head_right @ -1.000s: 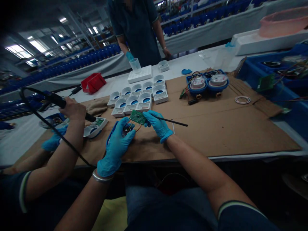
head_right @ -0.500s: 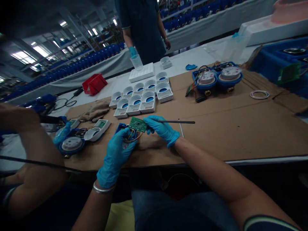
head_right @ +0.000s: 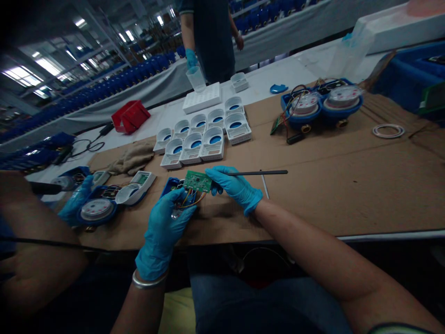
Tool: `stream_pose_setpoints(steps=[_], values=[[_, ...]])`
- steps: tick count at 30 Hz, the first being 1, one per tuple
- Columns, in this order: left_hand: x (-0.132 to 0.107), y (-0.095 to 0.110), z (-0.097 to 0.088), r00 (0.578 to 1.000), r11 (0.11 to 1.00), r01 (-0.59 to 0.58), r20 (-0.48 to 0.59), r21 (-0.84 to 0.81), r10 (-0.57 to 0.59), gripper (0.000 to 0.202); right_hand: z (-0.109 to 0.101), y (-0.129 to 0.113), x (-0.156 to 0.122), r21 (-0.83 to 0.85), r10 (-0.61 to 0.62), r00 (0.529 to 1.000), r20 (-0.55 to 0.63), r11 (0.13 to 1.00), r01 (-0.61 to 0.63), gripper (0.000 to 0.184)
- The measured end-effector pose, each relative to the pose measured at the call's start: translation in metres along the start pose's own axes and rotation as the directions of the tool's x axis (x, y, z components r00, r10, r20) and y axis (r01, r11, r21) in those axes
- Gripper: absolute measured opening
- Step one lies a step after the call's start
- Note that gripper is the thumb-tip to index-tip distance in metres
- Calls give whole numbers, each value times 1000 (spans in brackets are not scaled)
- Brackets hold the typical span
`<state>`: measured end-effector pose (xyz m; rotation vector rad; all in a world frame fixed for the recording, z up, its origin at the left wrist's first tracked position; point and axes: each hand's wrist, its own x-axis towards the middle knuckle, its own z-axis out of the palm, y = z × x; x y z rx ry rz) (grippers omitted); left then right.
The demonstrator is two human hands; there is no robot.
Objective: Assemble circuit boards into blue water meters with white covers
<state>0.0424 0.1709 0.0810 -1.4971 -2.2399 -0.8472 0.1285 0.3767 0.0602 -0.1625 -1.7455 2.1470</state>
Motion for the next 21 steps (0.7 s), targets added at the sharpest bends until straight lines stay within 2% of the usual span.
stream_pose_setpoints(steps=[7,15,21], values=[[-2,0,-1,1000,999,5,2,-45,-5,35,0,0,0,-13,11,1000,4,1000,-11,47],[-3,0,-2,998,998,49,29,-25,-49,32,-1,4,0,-33,26,1000,11,999,-25,50],[-3,0,-1,999,999,38,-1,-35,-38,31,-1,3,-1,-22,20,1000,18,1000,-20,50]])
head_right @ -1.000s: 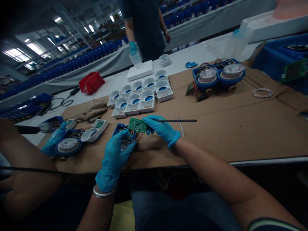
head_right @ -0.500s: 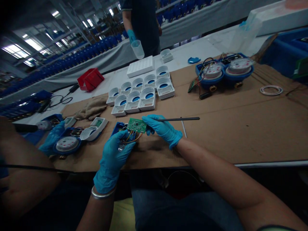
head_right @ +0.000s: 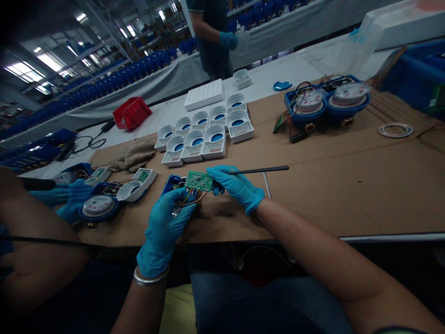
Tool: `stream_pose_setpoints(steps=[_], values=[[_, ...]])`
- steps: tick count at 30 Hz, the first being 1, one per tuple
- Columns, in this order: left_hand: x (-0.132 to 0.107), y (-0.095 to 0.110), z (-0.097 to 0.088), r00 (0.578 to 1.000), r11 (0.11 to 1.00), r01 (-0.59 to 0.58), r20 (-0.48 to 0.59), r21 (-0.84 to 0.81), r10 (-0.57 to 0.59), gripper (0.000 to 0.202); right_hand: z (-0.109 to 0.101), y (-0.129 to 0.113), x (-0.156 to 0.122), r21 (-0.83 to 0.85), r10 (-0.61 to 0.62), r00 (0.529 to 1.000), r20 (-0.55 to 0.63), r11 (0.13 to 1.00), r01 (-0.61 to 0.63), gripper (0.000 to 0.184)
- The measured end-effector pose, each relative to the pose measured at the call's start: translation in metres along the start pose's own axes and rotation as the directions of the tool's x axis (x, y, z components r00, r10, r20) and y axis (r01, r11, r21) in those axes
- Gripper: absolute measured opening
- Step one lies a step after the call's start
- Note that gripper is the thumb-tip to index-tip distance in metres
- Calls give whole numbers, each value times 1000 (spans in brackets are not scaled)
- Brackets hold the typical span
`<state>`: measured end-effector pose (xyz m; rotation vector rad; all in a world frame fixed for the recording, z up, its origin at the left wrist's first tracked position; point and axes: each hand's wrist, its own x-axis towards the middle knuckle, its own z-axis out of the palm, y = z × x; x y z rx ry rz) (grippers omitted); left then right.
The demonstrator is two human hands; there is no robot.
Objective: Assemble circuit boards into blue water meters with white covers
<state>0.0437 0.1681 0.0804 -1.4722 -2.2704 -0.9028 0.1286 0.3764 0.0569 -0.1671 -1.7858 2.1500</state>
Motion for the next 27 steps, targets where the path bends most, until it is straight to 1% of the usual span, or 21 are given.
stream_pose_setpoints(steps=[6,16,23,27], values=[[-1,2,0,999,999,50,16,1,-50,28,0,-2,0,-12,10,1000,-4,1000,-10,50],[-1,3,0,1000,998,20,3,-51,-20,30,-1,-1,-1,-20,-33,999,-21,999,32,47],[-1,3,-2,997,998,57,45,-21,-56,32,1,-3,-2,-23,-32,999,-16,999,32,48],[-3,0,-1,998,998,54,42,-16,-54,32,1,-5,-2,-23,-34,999,-22,999,33,46]])
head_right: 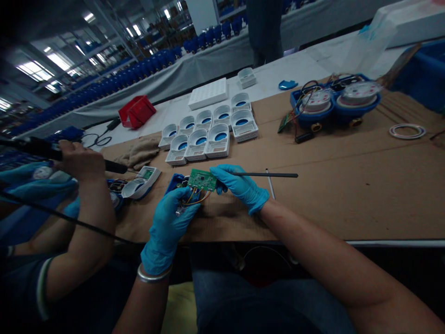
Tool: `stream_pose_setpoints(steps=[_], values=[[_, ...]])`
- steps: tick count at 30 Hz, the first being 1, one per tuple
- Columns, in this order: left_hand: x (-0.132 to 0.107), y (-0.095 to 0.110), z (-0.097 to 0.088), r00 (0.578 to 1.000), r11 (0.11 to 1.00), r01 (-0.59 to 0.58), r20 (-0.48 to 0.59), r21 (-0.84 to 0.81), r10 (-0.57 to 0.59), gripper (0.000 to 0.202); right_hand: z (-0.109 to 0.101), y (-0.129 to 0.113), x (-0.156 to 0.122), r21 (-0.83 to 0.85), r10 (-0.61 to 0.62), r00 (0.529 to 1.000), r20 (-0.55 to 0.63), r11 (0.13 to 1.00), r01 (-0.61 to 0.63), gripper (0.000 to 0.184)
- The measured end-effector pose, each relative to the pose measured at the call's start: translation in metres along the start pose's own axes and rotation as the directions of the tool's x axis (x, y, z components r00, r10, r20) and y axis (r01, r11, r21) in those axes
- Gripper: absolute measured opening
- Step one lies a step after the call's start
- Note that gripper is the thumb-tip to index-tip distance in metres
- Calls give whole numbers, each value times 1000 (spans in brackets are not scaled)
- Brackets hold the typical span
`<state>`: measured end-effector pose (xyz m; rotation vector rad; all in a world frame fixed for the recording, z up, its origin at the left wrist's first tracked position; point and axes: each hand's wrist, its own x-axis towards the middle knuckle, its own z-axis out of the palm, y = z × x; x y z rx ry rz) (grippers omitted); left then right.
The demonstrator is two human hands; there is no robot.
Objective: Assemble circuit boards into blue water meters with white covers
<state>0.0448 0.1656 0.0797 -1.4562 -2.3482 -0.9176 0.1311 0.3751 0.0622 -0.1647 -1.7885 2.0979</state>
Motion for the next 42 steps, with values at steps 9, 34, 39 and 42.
stream_pose_setpoints(steps=[9,34,39,42], values=[[2,2,0,1000,1000,7,-1,-15,-7,31,1,-2,-2,33,-32,999,5,999,32,44],[32,41,9,935,950,308,-170,-47,-312,9,1,-12,-14,-46,-116,993,-4,992,116,29],[34,47,6,915,926,360,-151,-118,-375,7,-2,-16,-17,-172,-233,971,56,956,240,28],[36,47,6,899,906,391,-146,-162,-414,8,-4,-17,-17,-245,-284,955,88,923,297,28]])
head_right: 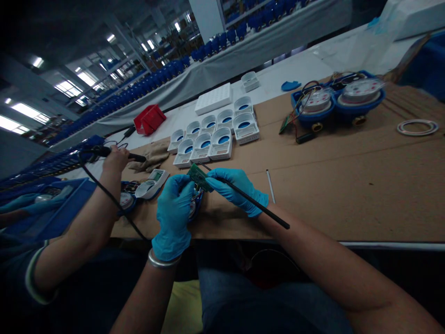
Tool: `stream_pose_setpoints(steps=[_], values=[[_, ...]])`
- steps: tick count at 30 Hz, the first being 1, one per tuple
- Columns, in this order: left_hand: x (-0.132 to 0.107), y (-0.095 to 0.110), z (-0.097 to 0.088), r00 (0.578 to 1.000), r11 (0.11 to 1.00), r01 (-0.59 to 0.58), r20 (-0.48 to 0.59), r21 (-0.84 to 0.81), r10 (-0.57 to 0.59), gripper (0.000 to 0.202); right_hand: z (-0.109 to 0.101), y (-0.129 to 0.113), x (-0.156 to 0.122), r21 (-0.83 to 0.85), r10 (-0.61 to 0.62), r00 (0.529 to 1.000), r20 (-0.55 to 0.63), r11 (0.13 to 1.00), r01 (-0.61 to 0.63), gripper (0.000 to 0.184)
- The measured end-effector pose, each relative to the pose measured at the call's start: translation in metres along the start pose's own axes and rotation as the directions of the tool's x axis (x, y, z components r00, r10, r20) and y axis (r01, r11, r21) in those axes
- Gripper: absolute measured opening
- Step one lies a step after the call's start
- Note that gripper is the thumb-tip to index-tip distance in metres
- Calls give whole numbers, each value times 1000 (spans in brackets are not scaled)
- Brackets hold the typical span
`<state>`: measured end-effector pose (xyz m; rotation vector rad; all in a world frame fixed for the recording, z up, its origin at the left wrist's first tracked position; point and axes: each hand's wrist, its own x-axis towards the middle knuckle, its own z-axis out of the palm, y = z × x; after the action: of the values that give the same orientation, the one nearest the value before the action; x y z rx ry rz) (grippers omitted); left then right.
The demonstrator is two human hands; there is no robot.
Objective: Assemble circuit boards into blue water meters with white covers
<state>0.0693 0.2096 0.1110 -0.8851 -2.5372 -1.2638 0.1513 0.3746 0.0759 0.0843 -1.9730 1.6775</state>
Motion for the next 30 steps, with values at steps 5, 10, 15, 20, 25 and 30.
stream_pose_setpoints(steps=[5,10,15,20,25,30], values=[[3,-3,5,998,992,65,8,-105,-64,6,3,7,0,-149,-66,997,28,986,70,25],[3,-6,11,992,959,107,-36,-261,-120,7,8,10,-3,-183,-100,995,21,978,102,23],[2,-7,12,989,918,112,-52,-381,-142,8,12,9,-4,-34,-40,999,-22,999,40,24],[-1,-5,6,991,904,133,81,-406,-109,9,12,8,-1,203,73,996,-48,977,-62,28],[-2,-1,3,994,908,110,46,-403,-100,10,11,7,0,265,112,994,-17,959,-104,30],[-3,-3,4,995,914,95,4,-394,-102,9,10,8,1,237,94,996,6,967,-93,29]])
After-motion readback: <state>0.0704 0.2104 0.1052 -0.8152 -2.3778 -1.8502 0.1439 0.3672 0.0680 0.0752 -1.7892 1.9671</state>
